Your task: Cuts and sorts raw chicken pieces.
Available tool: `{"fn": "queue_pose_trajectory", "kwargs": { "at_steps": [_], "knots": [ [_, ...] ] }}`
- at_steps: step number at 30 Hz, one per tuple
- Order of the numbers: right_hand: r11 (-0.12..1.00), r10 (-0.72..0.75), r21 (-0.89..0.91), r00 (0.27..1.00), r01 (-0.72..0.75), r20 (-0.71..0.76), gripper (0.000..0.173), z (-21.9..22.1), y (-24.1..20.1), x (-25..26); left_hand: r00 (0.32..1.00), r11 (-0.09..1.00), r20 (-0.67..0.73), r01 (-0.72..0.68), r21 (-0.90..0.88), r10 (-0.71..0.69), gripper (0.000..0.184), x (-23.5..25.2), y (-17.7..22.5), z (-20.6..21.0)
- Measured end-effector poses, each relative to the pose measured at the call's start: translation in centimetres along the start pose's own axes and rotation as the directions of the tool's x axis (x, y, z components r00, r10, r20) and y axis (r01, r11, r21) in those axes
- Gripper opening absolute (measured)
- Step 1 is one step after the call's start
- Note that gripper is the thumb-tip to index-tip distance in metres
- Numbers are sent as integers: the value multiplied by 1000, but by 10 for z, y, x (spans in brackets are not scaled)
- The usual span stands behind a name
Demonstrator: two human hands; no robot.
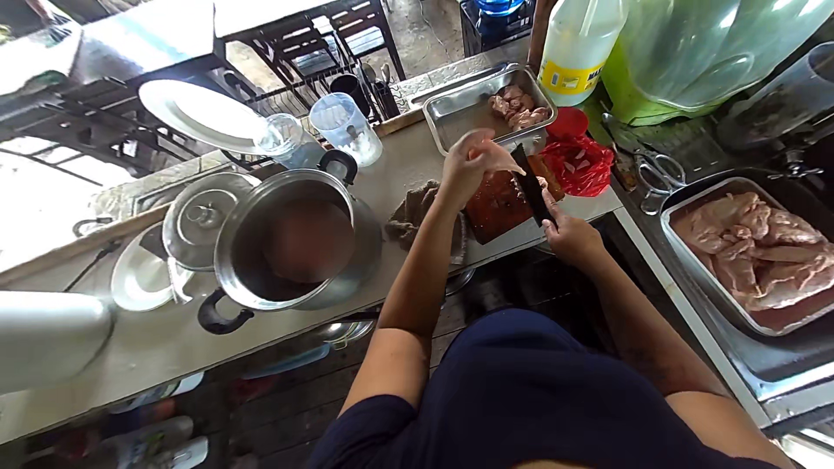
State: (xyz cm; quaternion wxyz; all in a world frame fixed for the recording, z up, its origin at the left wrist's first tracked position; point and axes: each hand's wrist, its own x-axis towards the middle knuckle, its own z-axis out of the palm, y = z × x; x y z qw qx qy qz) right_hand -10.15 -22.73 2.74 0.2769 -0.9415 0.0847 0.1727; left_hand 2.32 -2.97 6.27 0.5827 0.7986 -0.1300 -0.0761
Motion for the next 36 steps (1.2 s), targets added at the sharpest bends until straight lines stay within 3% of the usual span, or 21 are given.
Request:
{"fn": "queue_pose_trajectory", "kwargs": {
  "at_steps": [2,4,8,10,12,14,15,16,17,19,20,22,26,30,34,36],
  "knots": [
    [999,-8,32,1000,8,2,62,-2,5,3,994,951,35,90,295,-105,40,-8,-38,4],
    [999,-11,46,1000,11,6,61,-8,3,4,970,862,40,196,467,-242,43,-20,-68,6],
    [994,-110,-35,976,106,-189,63,-14,-15,-9,969,887,-29,235,397,-244,42,-37,-87,-2],
    [972,-235,-80,894,221,-381,62,-14,-23,-18,975,914,-71,221,339,-210,39,-41,-88,-5],
    [933,-342,-113,749,341,-567,62,-11,-29,-24,980,937,-112,191,291,-165,33,-43,-89,-7],
    [888,-400,-129,605,441,-689,61,1,-32,-21,988,952,-121,125,280,-94,29,-44,-90,-3],
    [876,-410,-127,578,466,-706,62,10,-33,-17,992,953,-117,77,293,-45,28,-44,-91,-1],
    [882,-404,-106,619,460,-674,62,21,-34,-12,994,949,-111,31,313,4,28,-42,-91,2],
    [908,-377,-76,725,412,-577,63,29,-35,-8,993,942,-107,-2,335,40,28,-39,-92,5],
    [978,-205,-66,964,197,-170,65,34,-44,0,996,916,-90,20,401,17,29,-35,-90,12],
    [988,-114,-104,993,112,-15,66,34,-48,5,996,901,-91,34,433,7,29,-34,-90,15],
    [976,-53,-205,996,68,78,66,30,-55,6,995,881,-98,28,472,21,28,-30,-89,18],
    [913,-37,-402,996,69,87,62,37,-59,-27,992,884,-117,23,466,36,27,-33,-91,19],
    [902,-22,-426,991,76,131,64,36,-56,-62,983,887,-114,-80,455,147,24,-43,-94,17],
    [923,-40,-373,987,95,153,68,28,-79,-17,993,865,-38,-75,496,108,21,-31,-95,13],
    [940,-89,-323,993,112,84,72,31,-88,21,999,860,6,-39,508,42,20,-28,-88,10]
  ]
}}
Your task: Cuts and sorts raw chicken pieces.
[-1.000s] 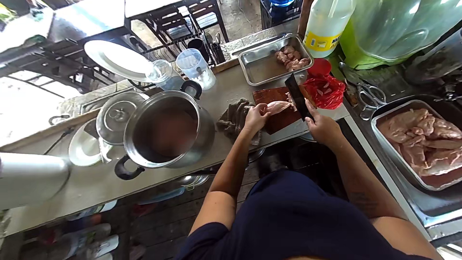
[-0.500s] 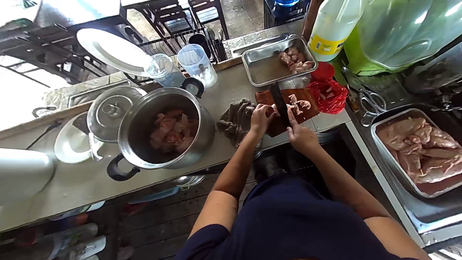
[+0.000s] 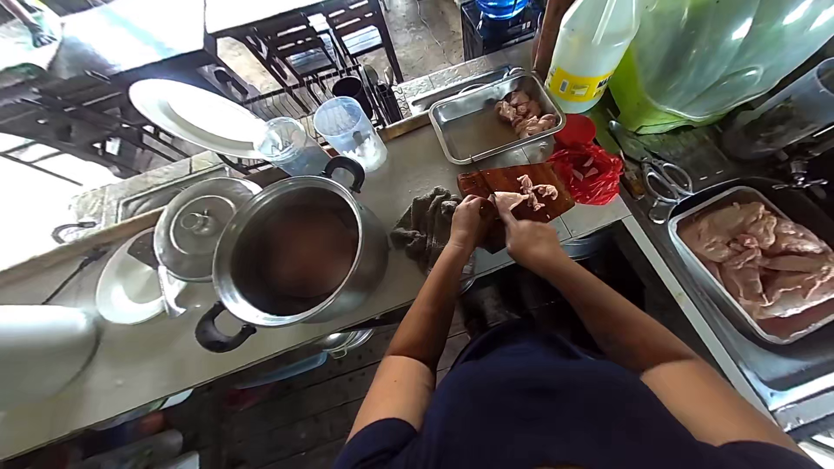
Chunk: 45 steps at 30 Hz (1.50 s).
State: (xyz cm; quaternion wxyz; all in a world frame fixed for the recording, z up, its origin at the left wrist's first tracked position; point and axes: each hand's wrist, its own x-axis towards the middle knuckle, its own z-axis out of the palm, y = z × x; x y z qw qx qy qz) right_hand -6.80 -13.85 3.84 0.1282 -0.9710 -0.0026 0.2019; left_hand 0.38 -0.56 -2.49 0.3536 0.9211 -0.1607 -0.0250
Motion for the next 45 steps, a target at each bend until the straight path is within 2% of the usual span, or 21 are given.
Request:
{"fn": "queue_pose_trajectory", "kwargs": {
  "at_steps": [4,6,8,10,13,15,19,20,22,24,26,28,32,35,38,41,45],
  "knots": [
    [999,-19,44,995,23,-95,66,-1,1,41,998,1000,65,17,-19,-16,23,0,1,-3],
    [996,-6,87,998,13,-69,65,-5,8,39,995,998,73,67,-21,-65,40,1,2,-2],
    [996,0,91,999,3,-32,66,-8,16,20,987,989,65,148,-9,-147,54,3,7,-1],
    [998,-32,45,998,34,-50,68,0,25,-13,975,977,74,211,19,-212,48,8,11,-3],
    [999,15,-34,998,-12,67,65,7,34,-61,946,959,160,268,95,-281,44,13,16,-11],
    [998,48,-50,993,-43,111,62,6,34,-71,953,967,177,227,112,-245,48,9,16,-10],
    [1000,23,20,998,-24,65,64,1,28,-39,994,999,98,-47,13,45,33,-13,6,0],
    [998,19,60,999,-22,44,66,3,29,-27,990,997,117,-76,-28,79,37,-24,7,-3],
    [987,18,159,1000,-20,12,66,5,32,-8,981,994,183,-48,-98,65,49,-38,12,-13],
    [938,-11,346,1000,16,-16,63,9,47,3,989,989,151,15,-146,8,49,-34,6,-13],
    [795,-49,604,998,64,-40,61,17,73,2,996,982,42,85,-167,-79,41,-25,8,-15],
    [648,-32,757,996,79,-77,60,18,100,-11,985,966,1,171,-192,-174,38,-10,12,-17],
    [470,175,882,975,40,-138,57,24,148,-32,958,943,128,277,-186,-256,45,19,23,-4],
    [357,202,934,976,7,-85,56,35,156,-31,946,930,159,310,-199,-281,69,31,29,7],
    [303,98,953,995,4,-36,56,39,140,-22,951,918,151,300,-260,-268,86,43,32,21],
    [285,13,958,1000,23,-28,57,44,119,-12,958,912,151,280,-299,-244,86,51,37,30],
    [311,-10,949,999,48,-47,58,44,107,-7,964,898,142,262,-353,-226,81,50,36,32]
  ]
}}
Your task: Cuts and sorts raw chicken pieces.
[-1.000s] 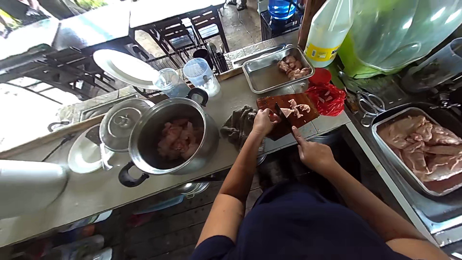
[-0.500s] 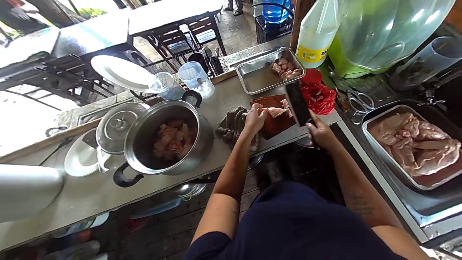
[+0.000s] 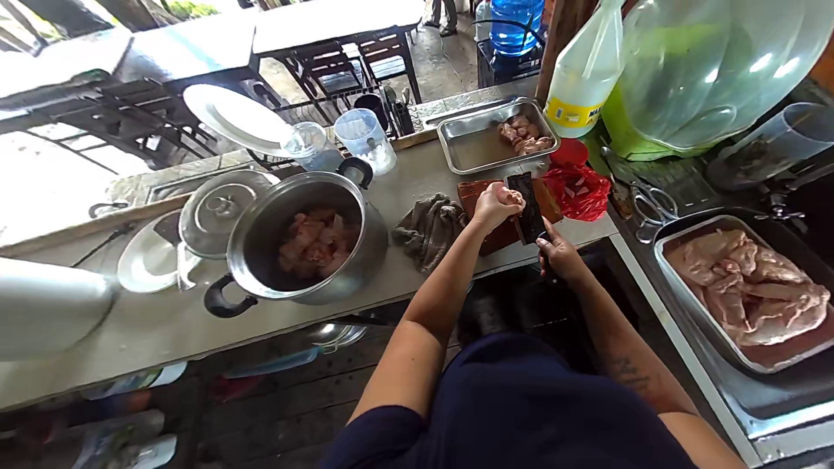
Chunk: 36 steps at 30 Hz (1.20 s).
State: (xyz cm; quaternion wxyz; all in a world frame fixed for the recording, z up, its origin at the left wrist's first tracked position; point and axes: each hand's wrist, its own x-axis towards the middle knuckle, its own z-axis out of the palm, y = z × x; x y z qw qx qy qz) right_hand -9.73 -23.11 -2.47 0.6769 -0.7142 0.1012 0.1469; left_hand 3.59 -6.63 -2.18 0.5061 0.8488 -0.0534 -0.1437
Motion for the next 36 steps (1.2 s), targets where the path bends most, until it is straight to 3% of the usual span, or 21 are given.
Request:
{"fn": "queue_pose_trajectory", "kwargs": {
  "at_steps": [4,9,13,16,19,21,23,29,31,36],
  "knots": [
    [984,-116,-127,992,122,49,58,13,-3,-7,987,985,-137,-101,-139,82,70,-13,-11,-5],
    [876,-328,-309,928,369,180,61,58,-46,-25,883,937,-381,-335,-104,273,62,-76,-1,-75],
    [582,-527,-522,778,623,341,63,117,-87,-27,735,929,-590,-363,73,333,58,-147,19,-160],
    [301,-560,-658,686,691,464,63,174,-115,-13,661,940,-670,-264,216,340,61,-177,1,-224],
    [181,-393,-755,750,630,532,58,212,-135,9,786,970,-585,-72,233,199,68,-180,-52,-286],
    [159,-413,-770,750,617,516,57,220,-136,15,858,975,-513,89,204,29,80,-181,-87,-312],
    [184,-486,-756,727,629,486,58,216,-133,18,895,955,-439,194,226,-78,81,-187,-99,-331],
    [404,-521,-746,804,529,288,60,176,-108,9,907,946,-417,181,270,-55,52,-197,-92,-370],
    [462,-505,-766,843,446,186,61,154,-93,6,931,935,-363,164,314,-42,50,-191,-76,-375],
    [634,-410,-740,909,225,-75,60,85,-41,-20,988,892,-125,-26,452,92,48,-163,-9,-367]
  ]
}}
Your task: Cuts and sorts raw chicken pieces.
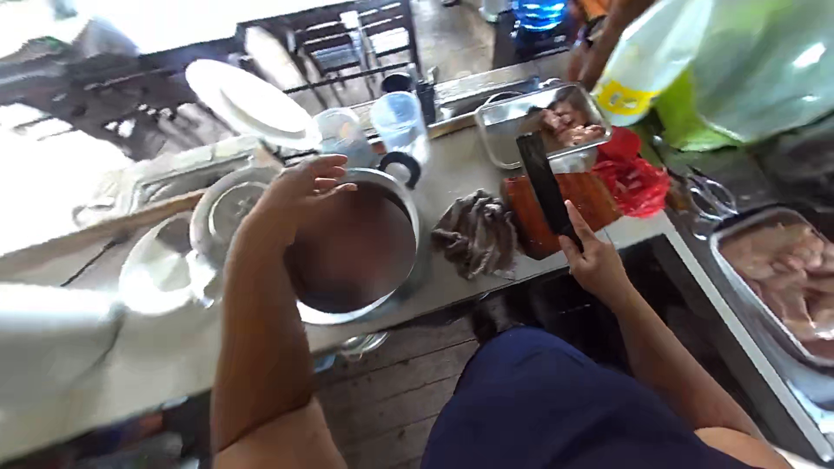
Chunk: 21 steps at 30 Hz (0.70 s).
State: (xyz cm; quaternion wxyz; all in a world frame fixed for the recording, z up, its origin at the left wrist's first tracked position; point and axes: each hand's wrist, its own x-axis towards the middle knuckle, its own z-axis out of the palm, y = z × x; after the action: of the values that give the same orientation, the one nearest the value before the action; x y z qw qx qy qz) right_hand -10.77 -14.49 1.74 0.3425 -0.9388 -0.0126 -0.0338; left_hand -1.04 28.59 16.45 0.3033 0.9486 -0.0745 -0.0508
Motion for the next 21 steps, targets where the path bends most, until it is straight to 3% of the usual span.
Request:
{"fn": "queue_pose_trajectory", "kwargs": {
  "at_steps": [3,6,11,17,21],
  "knots": [
    [975,216,-20,972,-219,-95,59,-20,33,-38,982,984,136,-144,105,129,48,33,47,-4],
    [895,434,-31,885,-445,-170,59,-43,50,-74,933,936,260,-300,186,247,48,63,98,2],
    [762,629,7,736,-648,-250,58,-71,78,-117,739,762,474,-618,192,479,54,114,147,40],
    [758,613,46,685,-651,-394,55,-92,140,-171,624,795,671,-601,85,400,49,134,228,131],
    [674,692,124,564,-728,-451,54,-123,186,-217,526,750,769,-655,92,365,46,130,314,209]
  ]
}}
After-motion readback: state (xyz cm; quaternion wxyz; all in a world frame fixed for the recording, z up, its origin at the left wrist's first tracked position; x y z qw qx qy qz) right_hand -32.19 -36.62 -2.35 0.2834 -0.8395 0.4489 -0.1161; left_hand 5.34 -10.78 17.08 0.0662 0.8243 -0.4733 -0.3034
